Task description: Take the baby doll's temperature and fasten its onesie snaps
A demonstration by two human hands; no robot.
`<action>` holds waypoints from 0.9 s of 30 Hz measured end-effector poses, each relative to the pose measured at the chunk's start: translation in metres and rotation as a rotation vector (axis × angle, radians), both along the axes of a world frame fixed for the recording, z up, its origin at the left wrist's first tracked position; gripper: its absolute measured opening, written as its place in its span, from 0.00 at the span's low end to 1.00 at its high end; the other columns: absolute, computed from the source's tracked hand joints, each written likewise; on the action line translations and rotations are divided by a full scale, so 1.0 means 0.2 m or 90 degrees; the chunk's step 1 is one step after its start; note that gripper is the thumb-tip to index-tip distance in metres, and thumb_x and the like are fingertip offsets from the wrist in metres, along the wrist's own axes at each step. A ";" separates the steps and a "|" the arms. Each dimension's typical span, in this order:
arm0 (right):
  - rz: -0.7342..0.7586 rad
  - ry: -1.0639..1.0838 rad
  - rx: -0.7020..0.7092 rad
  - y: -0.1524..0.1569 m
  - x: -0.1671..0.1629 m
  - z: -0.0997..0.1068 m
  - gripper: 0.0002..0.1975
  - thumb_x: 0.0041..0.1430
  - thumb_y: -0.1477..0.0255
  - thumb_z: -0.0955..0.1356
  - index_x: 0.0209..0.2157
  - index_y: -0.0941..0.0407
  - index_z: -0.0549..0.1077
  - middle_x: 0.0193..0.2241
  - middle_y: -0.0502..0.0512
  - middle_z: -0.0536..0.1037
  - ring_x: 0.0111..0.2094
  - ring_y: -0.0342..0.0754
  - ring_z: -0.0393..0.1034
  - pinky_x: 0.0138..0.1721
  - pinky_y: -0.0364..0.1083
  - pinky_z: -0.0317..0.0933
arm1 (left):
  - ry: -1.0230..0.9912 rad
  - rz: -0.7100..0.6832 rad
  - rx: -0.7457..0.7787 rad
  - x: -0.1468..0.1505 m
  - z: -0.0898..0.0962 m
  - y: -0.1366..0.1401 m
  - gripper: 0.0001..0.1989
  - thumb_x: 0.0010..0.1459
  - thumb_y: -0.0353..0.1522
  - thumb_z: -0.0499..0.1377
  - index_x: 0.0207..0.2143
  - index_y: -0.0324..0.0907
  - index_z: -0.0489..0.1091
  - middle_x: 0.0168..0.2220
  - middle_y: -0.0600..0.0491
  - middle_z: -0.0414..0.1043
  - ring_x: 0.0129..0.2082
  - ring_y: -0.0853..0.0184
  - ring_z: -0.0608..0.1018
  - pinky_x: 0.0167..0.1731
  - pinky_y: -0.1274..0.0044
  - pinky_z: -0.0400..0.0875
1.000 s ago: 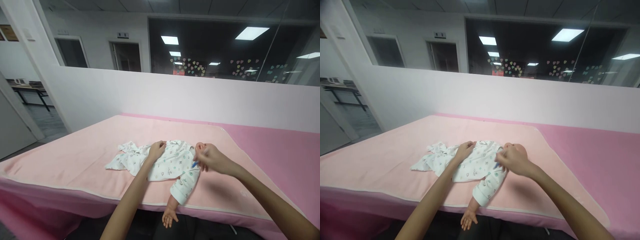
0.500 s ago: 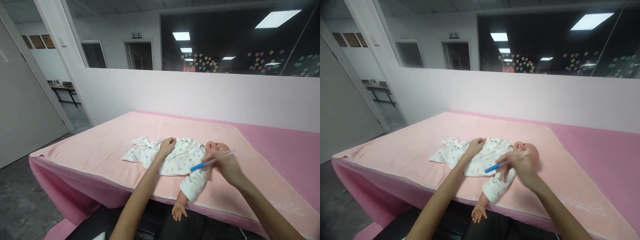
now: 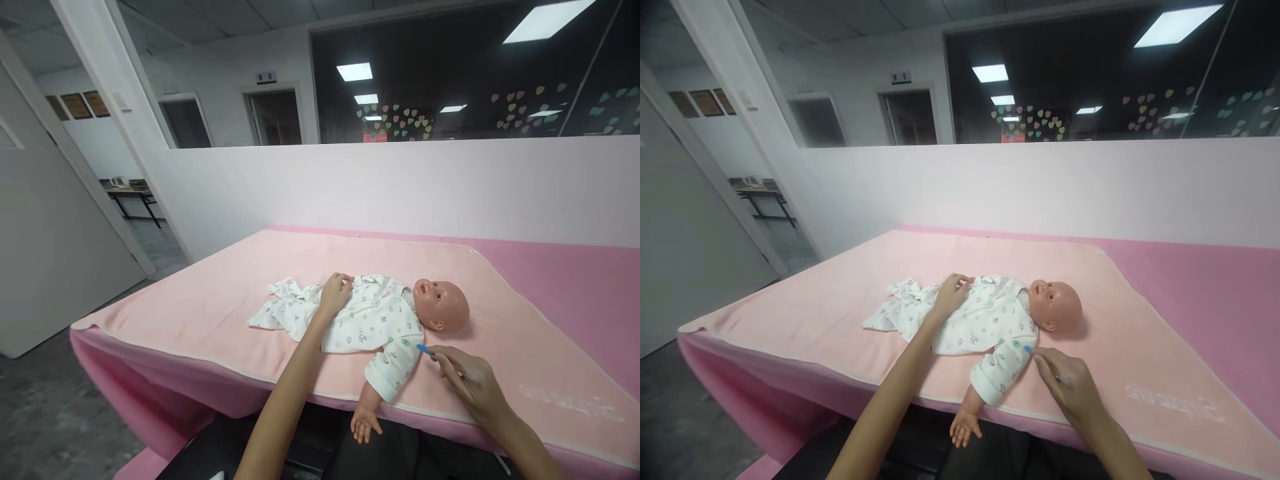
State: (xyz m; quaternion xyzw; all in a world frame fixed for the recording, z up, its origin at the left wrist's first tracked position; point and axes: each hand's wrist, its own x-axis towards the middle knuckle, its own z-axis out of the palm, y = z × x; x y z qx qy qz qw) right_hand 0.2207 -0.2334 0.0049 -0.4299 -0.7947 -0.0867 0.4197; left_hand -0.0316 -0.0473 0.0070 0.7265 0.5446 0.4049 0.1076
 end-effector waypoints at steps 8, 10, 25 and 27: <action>-0.177 -0.157 -0.051 0.00 0.31 -0.31 0.15 0.60 0.64 0.59 0.42 0.56 0.71 0.35 0.56 0.77 0.35 0.49 0.72 0.35 0.47 0.67 | -0.034 -0.009 0.316 0.18 0.10 -0.23 0.09 0.56 0.27 0.48 0.33 0.42 0.67 0.34 0.51 0.68 0.37 0.66 0.70 0.39 0.73 0.64; -0.167 -0.173 -0.057 0.00 0.30 -0.31 0.16 0.59 0.63 0.60 0.43 0.56 0.70 0.38 0.58 0.76 0.39 0.50 0.71 0.39 0.48 0.66 | 0.048 -0.076 0.345 0.27 0.08 -0.28 0.08 0.55 0.27 0.49 0.33 0.43 0.67 0.36 0.51 0.68 0.38 0.65 0.70 0.41 0.71 0.63; -0.140 -0.090 -0.036 0.01 0.14 -0.19 0.20 0.57 0.65 0.62 0.51 0.57 0.64 0.47 0.61 0.71 0.48 0.53 0.65 0.47 0.53 0.61 | 0.174 -0.120 0.258 0.46 -0.03 -0.29 0.07 0.56 0.31 0.51 0.36 0.43 0.66 0.39 0.51 0.67 0.40 0.63 0.67 0.42 0.69 0.60; -0.079 -0.025 -0.021 0.11 0.02 -0.10 0.17 0.58 0.69 0.61 0.50 0.57 0.64 0.46 0.60 0.71 0.48 0.52 0.64 0.49 0.53 0.59 | 0.158 -0.139 0.263 0.46 -0.04 -0.29 0.06 0.57 0.30 0.50 0.35 0.42 0.66 0.38 0.51 0.67 0.39 0.64 0.67 0.41 0.70 0.60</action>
